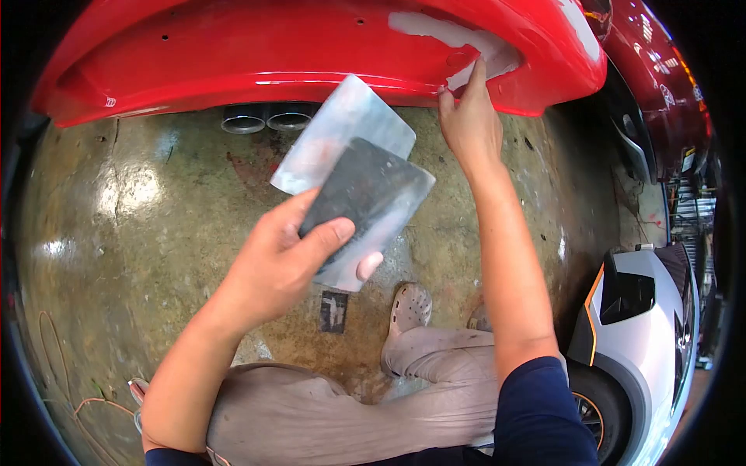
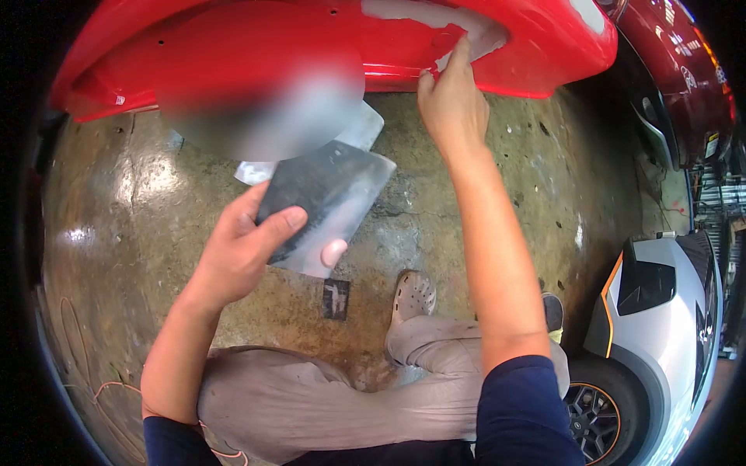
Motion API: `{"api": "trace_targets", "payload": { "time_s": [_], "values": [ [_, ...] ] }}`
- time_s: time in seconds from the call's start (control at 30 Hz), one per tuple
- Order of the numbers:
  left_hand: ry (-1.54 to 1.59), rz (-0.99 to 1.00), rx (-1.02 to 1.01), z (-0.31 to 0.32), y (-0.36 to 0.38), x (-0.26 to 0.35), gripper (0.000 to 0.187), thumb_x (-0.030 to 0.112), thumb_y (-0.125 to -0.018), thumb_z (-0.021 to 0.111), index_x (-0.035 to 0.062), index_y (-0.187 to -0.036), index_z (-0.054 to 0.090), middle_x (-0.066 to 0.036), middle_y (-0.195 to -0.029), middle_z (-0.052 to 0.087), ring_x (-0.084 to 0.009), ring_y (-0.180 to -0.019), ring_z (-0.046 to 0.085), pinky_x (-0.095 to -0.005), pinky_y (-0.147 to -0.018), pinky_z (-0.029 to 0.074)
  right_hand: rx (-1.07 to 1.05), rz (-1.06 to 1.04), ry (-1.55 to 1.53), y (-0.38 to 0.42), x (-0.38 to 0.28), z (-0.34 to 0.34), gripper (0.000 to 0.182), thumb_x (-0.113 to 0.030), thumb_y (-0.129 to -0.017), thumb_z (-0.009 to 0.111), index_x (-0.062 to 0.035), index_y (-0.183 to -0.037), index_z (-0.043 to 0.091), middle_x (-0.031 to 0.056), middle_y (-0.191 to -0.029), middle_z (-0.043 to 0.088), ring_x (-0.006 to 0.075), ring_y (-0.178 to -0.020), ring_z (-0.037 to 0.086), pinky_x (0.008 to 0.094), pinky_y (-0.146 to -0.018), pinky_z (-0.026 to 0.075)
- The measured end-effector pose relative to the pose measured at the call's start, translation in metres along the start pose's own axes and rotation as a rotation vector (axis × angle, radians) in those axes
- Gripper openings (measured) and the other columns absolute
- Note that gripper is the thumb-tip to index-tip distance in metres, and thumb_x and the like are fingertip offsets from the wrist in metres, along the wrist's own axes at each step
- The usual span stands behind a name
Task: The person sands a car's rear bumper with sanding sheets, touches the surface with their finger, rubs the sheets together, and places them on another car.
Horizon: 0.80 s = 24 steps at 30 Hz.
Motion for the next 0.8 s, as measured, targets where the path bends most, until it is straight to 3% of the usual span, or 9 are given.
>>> {"api": "trace_targets", "payload": {
  "time_s": [0.07,0.27,0.37,0.47,0.57,0.67,0.77,0.8],
  "values": [
    [-0.093,-0.008,-0.056,0.003,0.001,-0.009,0.039,0.013,-0.100,0.058,-0.0041,-0.135,0.053,-0.008,-0.112,0.066,-0.0116,-0.097,0.060,-0.0288,-0.085,0.051,-0.043,-0.019,0.174,-0.015,-0.001,-0.002,0.082,-0.028,-0.089,0.059,0.0052,-0.150,0.016,0.0298,-0.098,0.069,0.0467,-0.087,0.068,0.0551,-0.075,0.053],
    [-0.268,0.051,-0.093,0.001,-0.001,-0.018,0.040,0.015,-0.099,0.059,-0.0058,-0.133,0.054,-0.015,-0.111,0.067,-0.0162,-0.099,0.060,-0.0324,-0.087,0.051,-0.103,0.067,0.282,-0.037,0.007,-0.002,0.088,-0.031,-0.089,0.057,0.0067,-0.152,0.008,0.0285,-0.083,0.070,0.0463,-0.080,0.069,0.0538,-0.074,0.054],
    [-0.250,0.028,-0.102,0.000,0.000,-0.014,0.040,0.015,-0.098,0.058,-0.0060,-0.133,0.054,-0.014,-0.112,0.067,-0.0170,-0.100,0.059,-0.0335,-0.088,0.050,-0.114,0.124,0.323,-0.032,0.008,-0.003,0.072,-0.032,-0.090,0.057,0.0055,-0.146,0.030,0.0262,-0.084,0.071,0.0446,-0.082,0.069,0.0527,-0.074,0.055],
    [-0.240,0.045,-0.093,0.000,0.000,-0.013,0.039,0.014,-0.099,0.057,-0.0055,-0.132,0.055,-0.013,-0.111,0.067,-0.0157,-0.100,0.059,-0.0322,-0.088,0.050,-0.266,-0.055,0.411,-0.017,0.013,0.006,0.050,-0.032,-0.091,0.057,0.0015,-0.128,0.054,0.0220,-0.087,0.072,0.0436,-0.082,0.069,0.0527,-0.073,0.055],
    [-0.155,-0.006,-0.065,0.000,0.001,-0.010,0.038,0.013,-0.099,0.057,-0.0049,-0.132,0.055,-0.011,-0.109,0.066,-0.0141,-0.099,0.059,-0.0307,-0.088,0.050,-0.333,-0.152,0.393,0.005,-0.009,-0.008,0.028,-0.022,-0.092,0.053,0.0017,-0.100,0.066,0.0215,-0.093,0.072,0.0393,-0.088,0.071,0.0506,-0.076,0.057],
    [-0.142,-0.025,-0.062,-0.002,0.002,-0.007,0.037,0.012,-0.099,0.056,-0.0045,-0.132,0.055,-0.010,-0.108,0.066,-0.0130,-0.098,0.059,-0.0298,-0.087,0.049,-0.378,-0.253,0.410,0.012,0.009,0.007,0.035,-0.016,-0.091,0.053,0.0009,-0.120,0.061,0.0213,-0.095,0.071,0.0382,-0.093,0.070,0.0512,-0.077,0.057],
    [-0.164,-0.010,-0.062,-0.004,0.002,-0.008,0.038,0.013,-0.099,0.057,-0.0045,-0.133,0.054,-0.010,-0.108,0.066,-0.0126,-0.097,0.059,-0.0298,-0.087,0.049,-0.592,-0.241,0.363,0.021,0.025,0.008,0.056,-0.017,-0.089,0.058,-0.0041,-0.142,0.047,0.0235,-0.101,0.070,0.0407,-0.095,0.068,0.0524,-0.079,0.054],
    [-0.175,-0.013,-0.063,-0.004,0.003,-0.008,0.039,0.013,-0.099,0.057,-0.0045,-0.133,0.054,-0.010,-0.109,0.066,-0.0126,-0.097,0.059,-0.0298,-0.087,0.049,-0.538,-0.261,0.414,0.020,0.030,0.004,0.059,-0.017,-0.089,0.057,-0.0045,-0.145,0.043,0.0234,-0.101,0.070,0.0404,-0.093,0.068,0.0524,-0.078,0.054]
  ]
}}
Point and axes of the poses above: each hand's wrist, its own y-axis away from the middle knuckle, its own z-axis out of the palm, x = y × z, the point moved 3 cm from there along -y, towards the middle knuckle
